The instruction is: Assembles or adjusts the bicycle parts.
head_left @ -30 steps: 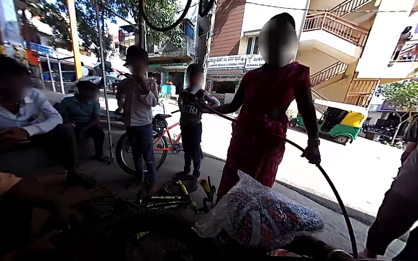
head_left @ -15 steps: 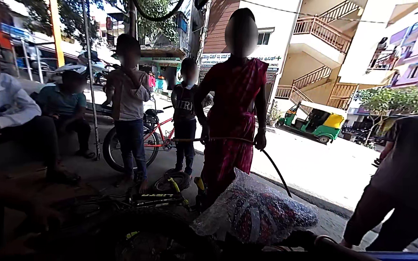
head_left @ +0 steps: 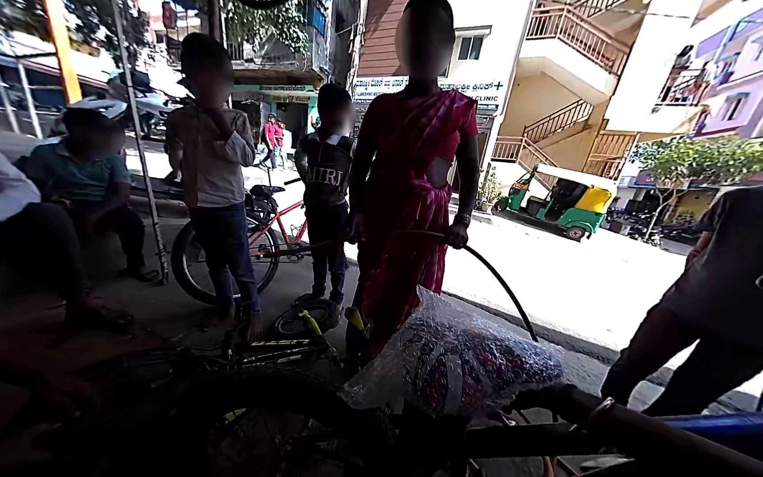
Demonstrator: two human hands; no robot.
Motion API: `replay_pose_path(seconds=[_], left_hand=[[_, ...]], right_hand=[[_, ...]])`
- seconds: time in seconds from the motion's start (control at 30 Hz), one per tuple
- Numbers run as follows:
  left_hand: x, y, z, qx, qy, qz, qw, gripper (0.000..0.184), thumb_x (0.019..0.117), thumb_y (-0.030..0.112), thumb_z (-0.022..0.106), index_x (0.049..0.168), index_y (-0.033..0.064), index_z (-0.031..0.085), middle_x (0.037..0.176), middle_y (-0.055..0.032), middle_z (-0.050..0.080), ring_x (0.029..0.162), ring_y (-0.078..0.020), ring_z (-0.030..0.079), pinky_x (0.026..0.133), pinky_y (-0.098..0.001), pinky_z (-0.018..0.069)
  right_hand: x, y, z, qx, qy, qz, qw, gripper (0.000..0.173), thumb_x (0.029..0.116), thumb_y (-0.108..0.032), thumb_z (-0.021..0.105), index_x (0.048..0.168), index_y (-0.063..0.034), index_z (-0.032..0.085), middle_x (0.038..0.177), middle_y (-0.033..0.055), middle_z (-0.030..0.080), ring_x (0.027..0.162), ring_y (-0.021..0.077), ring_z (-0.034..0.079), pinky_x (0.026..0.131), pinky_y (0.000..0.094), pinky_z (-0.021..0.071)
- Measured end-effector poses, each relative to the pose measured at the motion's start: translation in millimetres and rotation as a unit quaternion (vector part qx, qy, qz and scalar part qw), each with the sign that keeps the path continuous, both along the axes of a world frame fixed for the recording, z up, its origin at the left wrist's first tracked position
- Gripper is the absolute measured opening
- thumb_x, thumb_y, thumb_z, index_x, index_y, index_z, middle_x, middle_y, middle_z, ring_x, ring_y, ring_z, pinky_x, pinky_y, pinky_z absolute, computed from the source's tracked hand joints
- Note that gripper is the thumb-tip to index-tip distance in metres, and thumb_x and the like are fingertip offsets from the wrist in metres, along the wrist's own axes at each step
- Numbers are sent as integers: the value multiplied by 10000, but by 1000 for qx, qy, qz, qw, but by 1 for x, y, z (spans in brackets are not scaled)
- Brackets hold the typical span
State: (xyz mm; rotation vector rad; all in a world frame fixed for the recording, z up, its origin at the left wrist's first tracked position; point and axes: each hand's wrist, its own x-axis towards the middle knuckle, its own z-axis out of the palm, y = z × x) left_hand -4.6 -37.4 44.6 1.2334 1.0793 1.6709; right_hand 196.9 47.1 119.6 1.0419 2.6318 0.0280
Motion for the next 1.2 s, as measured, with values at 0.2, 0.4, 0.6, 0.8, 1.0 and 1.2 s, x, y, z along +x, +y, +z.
replay_pose_path(seconds=[0.2,0.4,0.6,0.8,1.0,1.2], left_hand=[[1,4,11,-36,27,-3,999,512,826,-78,722,1280,-193,515,1240,-244,622,1145,-116,582,1020,-198,440],[10,30,-21,38,-2,26,999,577,824,-5,668,1282,-250,416,1141,-278,587,1002,-134,604,907,-214,501],[12,9,7,-31,-38,10,999,335,923,-95,551,1233,-202,484,1054,-210,604,872,-76,600,806,-175,518],[7,53,-40,24,-70,13,997,245,942,-33,489,1172,-114,515,963,-137,608,820,-100,620,737,-226,541],[11,60,-41,-12,-130,-9,991,196,985,-25,467,1171,-75,503,889,-83,572,725,-74,575,692,-219,522],[4,70,-63,23,-87,-4,996,680,873,280,654,1347,-123,380,1138,-155,566,960,-98,597,868,-257,526]], right_hand=[[-16,8,-3,-141,103,-148,973,376,1085,-149,433,1163,161,634,1187,346,637,1141,445,613,1011,555,435],[6,57,-44,-4,42,-118,992,283,1047,-115,474,1160,56,669,1122,276,682,1105,465,639,933,632,466],[26,33,-47,318,244,11,916,234,999,-339,621,1022,-140,741,1012,93,733,1009,286,698,895,543,547],[48,-24,-39,87,197,-49,975,356,1061,-427,486,981,-138,678,793,53,654,830,258,642,811,490,462],[36,-36,-36,111,308,12,945,286,1028,-384,574,936,-136,684,753,38,622,699,217,636,620,443,506],[32,-31,-24,174,261,18,949,317,1038,-390,545,895,-141,681,822,38,622,682,222,627,576,448,494]])
